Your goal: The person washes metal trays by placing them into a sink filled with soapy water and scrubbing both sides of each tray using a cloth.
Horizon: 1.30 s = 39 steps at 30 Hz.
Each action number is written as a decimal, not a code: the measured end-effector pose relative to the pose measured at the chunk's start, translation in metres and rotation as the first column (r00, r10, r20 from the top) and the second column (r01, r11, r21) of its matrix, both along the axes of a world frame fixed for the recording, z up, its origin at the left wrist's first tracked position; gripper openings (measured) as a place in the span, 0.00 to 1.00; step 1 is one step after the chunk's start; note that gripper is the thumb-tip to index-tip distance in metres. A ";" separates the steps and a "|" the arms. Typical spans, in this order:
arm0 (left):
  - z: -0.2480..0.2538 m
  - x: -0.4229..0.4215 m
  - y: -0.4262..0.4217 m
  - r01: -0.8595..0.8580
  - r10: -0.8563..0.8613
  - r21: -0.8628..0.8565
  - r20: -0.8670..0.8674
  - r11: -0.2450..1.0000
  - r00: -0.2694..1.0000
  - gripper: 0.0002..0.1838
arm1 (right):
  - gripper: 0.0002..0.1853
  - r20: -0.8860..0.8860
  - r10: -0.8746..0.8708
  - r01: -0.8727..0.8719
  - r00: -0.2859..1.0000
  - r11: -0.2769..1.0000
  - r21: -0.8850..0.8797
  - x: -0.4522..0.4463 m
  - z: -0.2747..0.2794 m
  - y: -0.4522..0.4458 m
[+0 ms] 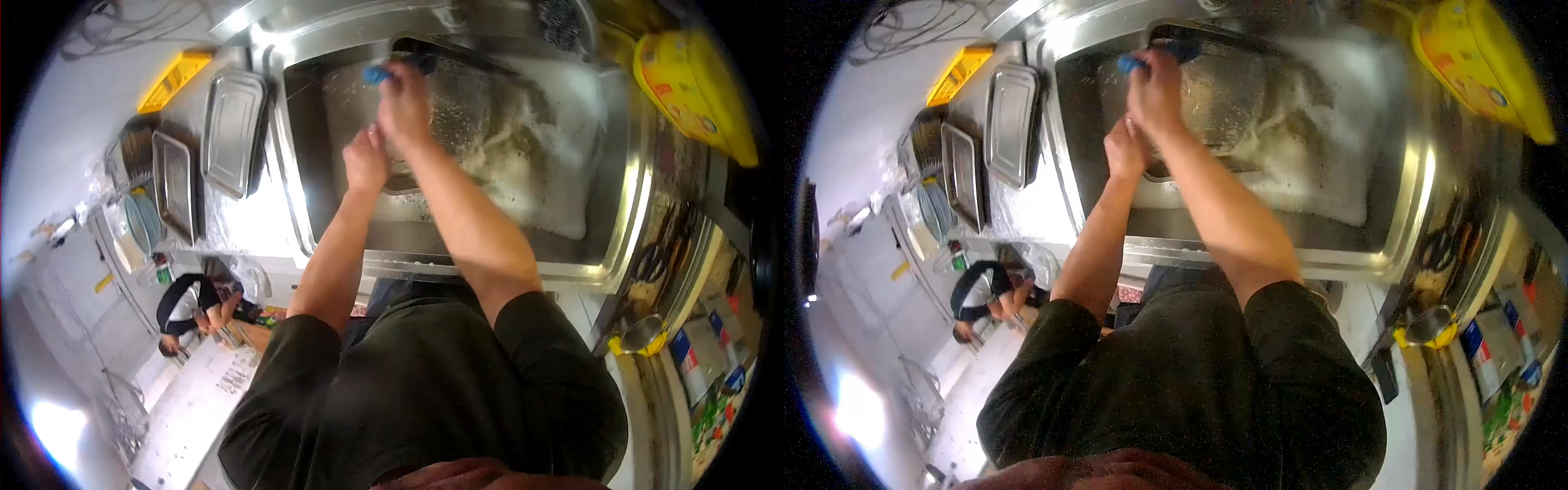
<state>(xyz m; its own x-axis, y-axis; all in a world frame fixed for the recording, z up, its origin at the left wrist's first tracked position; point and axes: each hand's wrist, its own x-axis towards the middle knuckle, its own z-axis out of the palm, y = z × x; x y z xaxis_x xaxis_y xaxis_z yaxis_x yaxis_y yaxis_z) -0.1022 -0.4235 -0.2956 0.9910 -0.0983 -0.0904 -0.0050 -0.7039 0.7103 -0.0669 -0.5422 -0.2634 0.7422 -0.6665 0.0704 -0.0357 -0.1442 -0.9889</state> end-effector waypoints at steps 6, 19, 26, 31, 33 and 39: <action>0.018 0.011 0.005 -0.177 0.056 -0.411 -0.289 0.894 0.956 0.34 | 0.13 0.049 -0.121 0.098 0.991 0.936 0.338 -0.082 -0.001 0.078; 0.053 0.016 0.008 0.079 -0.085 -0.054 -0.128 0.995 0.988 0.20 | 0.25 -0.802 0.489 -0.894 0.342 0.433 -0.117 -0.183 -0.049 -0.036; 0.065 0.040 0.029 0.165 -0.136 0.194 -0.156 0.967 0.978 0.18 | 0.24 -0.949 0.062 -0.719 0.309 0.668 -0.190 -0.244 -0.147 -0.181; 0.055 0.035 0.031 0.109 -0.090 0.207 -0.097 0.972 0.991 0.16 | 0.23 -0.894 -0.213 0.602 0.394 0.795 0.076 -0.223 -0.219 -0.203; 0.045 0.032 0.032 0.064 -0.044 0.235 -0.088 0.970 0.995 0.16 | 0.21 -0.824 -0.206 0.482 0.528 0.871 0.091 -0.218 -0.227 -0.201; 0.043 0.021 0.021 0.051 -0.030 0.233 -0.097 0.971 0.995 0.15 | 0.19 -0.336 -0.082 0.283 0.938 0.740 0.610 -0.134 -0.133 -0.165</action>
<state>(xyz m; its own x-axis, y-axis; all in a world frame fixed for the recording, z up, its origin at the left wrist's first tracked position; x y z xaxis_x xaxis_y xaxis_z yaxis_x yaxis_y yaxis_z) -0.0816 -0.4027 -0.2525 0.9731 -0.1033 -0.2061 0.0205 -0.8517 0.5236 -0.2008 -0.7073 -0.3966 0.5217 -0.6009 -0.6057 -0.2707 0.5567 -0.7854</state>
